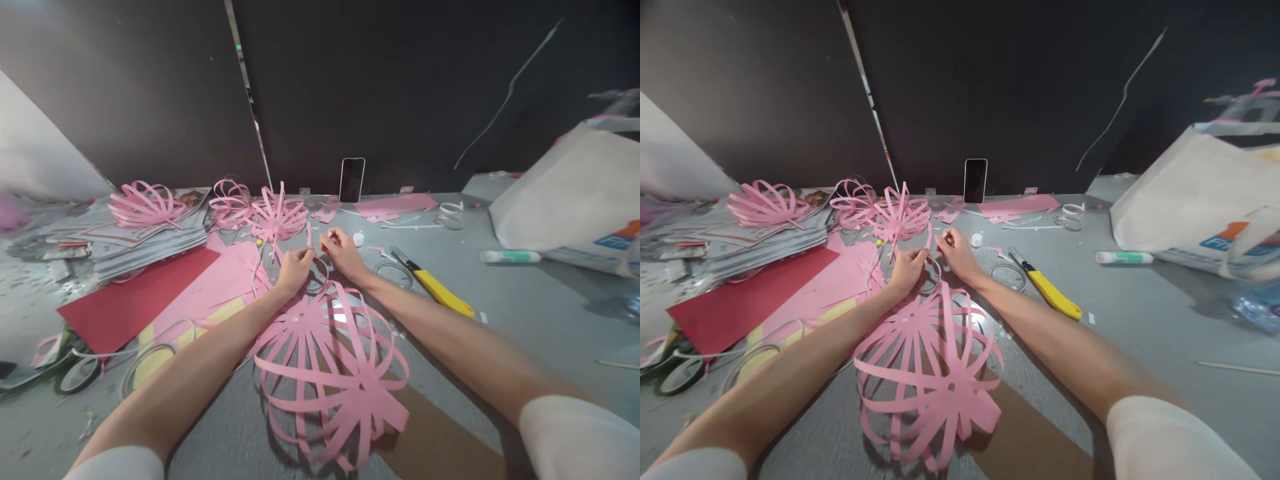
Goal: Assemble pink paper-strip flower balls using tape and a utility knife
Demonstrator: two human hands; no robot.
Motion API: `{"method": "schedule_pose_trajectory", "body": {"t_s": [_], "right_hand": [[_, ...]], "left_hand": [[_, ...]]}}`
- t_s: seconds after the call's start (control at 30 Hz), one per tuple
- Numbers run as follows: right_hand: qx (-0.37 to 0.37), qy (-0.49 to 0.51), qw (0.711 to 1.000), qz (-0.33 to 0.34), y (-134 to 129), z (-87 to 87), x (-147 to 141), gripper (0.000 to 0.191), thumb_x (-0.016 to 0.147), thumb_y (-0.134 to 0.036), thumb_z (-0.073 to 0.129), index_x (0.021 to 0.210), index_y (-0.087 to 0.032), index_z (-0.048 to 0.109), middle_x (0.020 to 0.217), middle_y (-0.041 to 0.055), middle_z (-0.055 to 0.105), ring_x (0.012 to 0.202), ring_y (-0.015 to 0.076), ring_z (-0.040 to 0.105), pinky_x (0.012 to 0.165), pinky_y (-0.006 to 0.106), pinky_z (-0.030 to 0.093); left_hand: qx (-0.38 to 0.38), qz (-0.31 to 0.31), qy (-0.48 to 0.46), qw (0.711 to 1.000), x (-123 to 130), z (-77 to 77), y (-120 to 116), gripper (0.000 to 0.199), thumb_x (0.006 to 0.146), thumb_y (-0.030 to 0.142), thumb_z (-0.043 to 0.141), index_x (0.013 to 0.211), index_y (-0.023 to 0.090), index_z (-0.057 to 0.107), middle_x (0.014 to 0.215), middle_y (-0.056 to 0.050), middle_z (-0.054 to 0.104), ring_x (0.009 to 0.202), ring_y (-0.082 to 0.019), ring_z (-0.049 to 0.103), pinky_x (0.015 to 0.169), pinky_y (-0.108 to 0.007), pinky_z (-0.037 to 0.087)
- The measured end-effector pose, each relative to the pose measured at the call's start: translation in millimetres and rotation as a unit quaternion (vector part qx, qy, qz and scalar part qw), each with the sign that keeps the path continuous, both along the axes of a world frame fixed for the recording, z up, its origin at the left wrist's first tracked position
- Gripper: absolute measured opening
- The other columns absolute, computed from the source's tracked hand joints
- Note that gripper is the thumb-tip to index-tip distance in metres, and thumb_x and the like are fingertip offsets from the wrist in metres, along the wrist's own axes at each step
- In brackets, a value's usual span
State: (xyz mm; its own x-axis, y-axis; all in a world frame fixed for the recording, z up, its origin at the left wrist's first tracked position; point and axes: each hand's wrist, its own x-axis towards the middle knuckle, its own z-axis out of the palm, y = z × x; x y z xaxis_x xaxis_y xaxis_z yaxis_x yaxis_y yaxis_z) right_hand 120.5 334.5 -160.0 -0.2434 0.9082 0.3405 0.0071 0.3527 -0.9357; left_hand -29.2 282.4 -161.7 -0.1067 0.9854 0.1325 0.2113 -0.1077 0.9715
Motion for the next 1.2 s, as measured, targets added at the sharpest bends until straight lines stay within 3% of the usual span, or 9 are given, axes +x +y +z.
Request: {"method": "schedule_pose_trajectory", "body": {"t_s": [0.57,0.83,1.07,1.2], "right_hand": [[0.060,-0.040,0.997,0.014,-8,9.2,2,0.052,0.101,-0.062,0.053,0.069,-0.022,0.052,0.064,-0.0023,0.053,0.062,0.0146,0.048,0.064,0.030,0.040],[0.004,-0.051,0.998,0.041,-13,7.1,3,0.071,0.100,-0.074,0.044,0.052,-0.022,0.047,0.046,-0.0011,0.046,0.047,0.0136,0.043,0.053,0.031,0.036],[0.065,-0.026,0.997,0.018,-6,5.9,4,0.050,0.098,-0.066,0.057,0.084,-0.020,0.069,0.073,0.0021,0.068,0.064,0.0156,0.061,0.065,0.030,0.047],[0.040,-0.010,0.999,0.019,-4,3.1,4,0.046,0.091,-0.065,0.068,0.088,-0.019,0.073,0.077,0.0046,0.073,0.068,0.0172,0.066,0.066,0.029,0.050]], "left_hand": [[0.011,0.029,0.035,0.999,-1,-0.7,3,0.030,0.085,0.033,0.053,0.060,0.018,0.059,0.048,0.004,0.047,0.046,-0.010,0.043,0.047,-0.024,0.029],[0.001,0.017,0.025,1.000,-1,-0.7,3,0.029,0.085,0.034,0.052,0.062,0.018,0.061,0.047,0.004,0.050,0.043,-0.011,0.044,0.046,-0.025,0.029],[-0.006,0.016,0.014,1.000,-1,-1.8,4,0.029,0.085,0.034,0.053,0.062,0.018,0.059,0.047,0.003,0.050,0.045,-0.011,0.046,0.046,-0.024,0.030],[-0.007,0.022,0.014,1.000,0,-1.3,3,0.031,0.086,0.035,0.053,0.061,0.018,0.058,0.047,0.003,0.049,0.045,-0.011,0.045,0.046,-0.023,0.029]]}}
